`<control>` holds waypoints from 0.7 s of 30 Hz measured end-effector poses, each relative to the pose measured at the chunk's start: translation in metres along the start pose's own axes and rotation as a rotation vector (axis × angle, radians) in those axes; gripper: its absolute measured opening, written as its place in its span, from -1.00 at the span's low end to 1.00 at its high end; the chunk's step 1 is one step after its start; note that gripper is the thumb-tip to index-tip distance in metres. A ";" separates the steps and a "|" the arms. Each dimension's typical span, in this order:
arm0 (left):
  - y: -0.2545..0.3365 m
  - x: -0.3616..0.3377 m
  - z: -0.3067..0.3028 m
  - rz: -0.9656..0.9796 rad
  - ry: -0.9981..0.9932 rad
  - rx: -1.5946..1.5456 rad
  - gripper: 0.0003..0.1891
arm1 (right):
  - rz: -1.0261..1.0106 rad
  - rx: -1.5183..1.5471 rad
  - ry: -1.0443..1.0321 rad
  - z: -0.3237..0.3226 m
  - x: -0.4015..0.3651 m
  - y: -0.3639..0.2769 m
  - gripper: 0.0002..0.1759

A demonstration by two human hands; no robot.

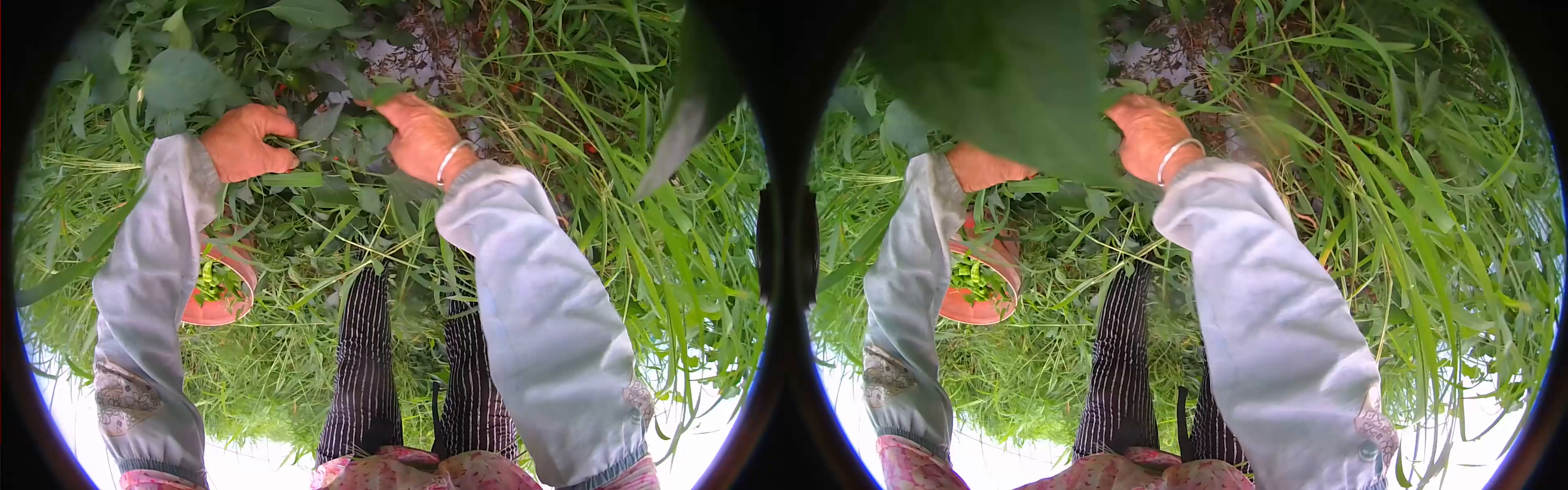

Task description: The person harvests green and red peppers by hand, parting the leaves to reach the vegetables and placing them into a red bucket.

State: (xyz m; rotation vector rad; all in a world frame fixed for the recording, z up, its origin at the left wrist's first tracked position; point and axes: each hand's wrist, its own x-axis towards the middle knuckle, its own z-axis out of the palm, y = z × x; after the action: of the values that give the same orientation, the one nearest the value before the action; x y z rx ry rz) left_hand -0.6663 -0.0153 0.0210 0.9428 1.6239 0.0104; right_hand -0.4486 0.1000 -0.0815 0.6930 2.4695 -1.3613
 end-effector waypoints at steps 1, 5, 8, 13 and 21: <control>0.001 -0.002 -0.005 -0.005 -0.036 0.013 -0.71 | 0.065 -0.036 -0.141 -0.010 0.003 -0.019 -0.50; -0.014 -0.010 -0.013 0.035 -0.090 0.128 -0.60 | 0.074 0.074 -0.222 -0.032 -0.012 -0.023 -0.56; -0.019 -0.007 -0.011 0.086 -0.107 0.112 -0.52 | 0.173 0.424 -0.281 -0.046 -0.052 0.010 -0.76; -0.025 0.005 0.004 0.050 0.015 0.255 -0.65 | -0.047 -0.020 -0.535 -0.062 -0.126 0.035 -0.69; -0.040 0.003 0.030 0.258 0.363 -0.455 -0.83 | -0.011 -0.619 -0.712 0.003 -0.147 0.012 -0.72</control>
State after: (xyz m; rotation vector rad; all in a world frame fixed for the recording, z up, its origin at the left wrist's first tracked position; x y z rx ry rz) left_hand -0.6640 -0.0549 -0.0100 0.8143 1.7114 0.7355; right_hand -0.3165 0.0603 -0.0304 0.0289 2.0928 -0.6011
